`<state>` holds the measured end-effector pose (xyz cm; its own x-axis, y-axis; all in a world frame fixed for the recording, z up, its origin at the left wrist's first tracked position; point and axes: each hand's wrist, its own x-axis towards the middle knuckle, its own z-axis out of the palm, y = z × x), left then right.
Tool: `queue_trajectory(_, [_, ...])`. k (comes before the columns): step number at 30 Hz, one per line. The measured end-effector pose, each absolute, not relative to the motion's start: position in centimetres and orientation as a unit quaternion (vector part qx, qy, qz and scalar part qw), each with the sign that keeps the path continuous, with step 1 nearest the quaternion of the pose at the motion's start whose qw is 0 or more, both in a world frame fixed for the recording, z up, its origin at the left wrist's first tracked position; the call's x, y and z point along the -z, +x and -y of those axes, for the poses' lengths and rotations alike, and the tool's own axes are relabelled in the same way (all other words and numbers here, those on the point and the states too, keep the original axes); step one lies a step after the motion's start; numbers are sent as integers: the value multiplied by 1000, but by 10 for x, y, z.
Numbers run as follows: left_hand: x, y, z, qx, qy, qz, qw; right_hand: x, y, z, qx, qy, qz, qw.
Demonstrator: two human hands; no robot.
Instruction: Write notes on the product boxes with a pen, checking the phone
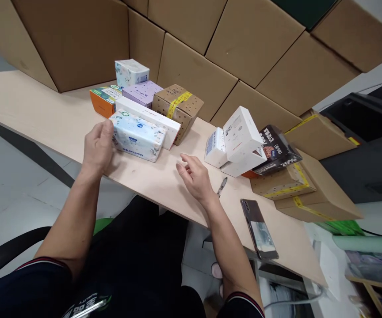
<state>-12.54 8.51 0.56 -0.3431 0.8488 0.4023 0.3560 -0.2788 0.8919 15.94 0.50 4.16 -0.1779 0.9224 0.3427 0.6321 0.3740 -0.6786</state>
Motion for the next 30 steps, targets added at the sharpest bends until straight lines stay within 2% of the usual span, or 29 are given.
queue_trajectory(4, [-4,-89,-62,-618,512,-539,256,-39,167,-6,-313,-524,700,371])
queue_trajectory(6, [-7,-66,-46,-584,548,-527,283,-39,178,-4,-329,-544,664,395])
queue_trajectory(11, [-19,-20,-21,-511,626,-483,337,-38,209,8,-203,-663,570,441])
queue_trajectory(14, [-26,-6,-20,-492,643,-492,319,-35,219,16,-208,-656,557,464])
queue_trajectory(18, [-21,0,-23,-538,630,-474,299,-36,220,23,-205,-618,564,509])
queue_trajectory(22, [-5,-6,-24,-581,605,-417,350,-41,216,29,-185,-596,545,560])
queue_trajectory(26, [3,-16,-25,-578,583,-376,430,-39,216,32,-190,-653,548,487])
queue_trajectory(30, [-1,-19,-26,-563,593,-400,414,-36,217,32,-217,-672,562,432])
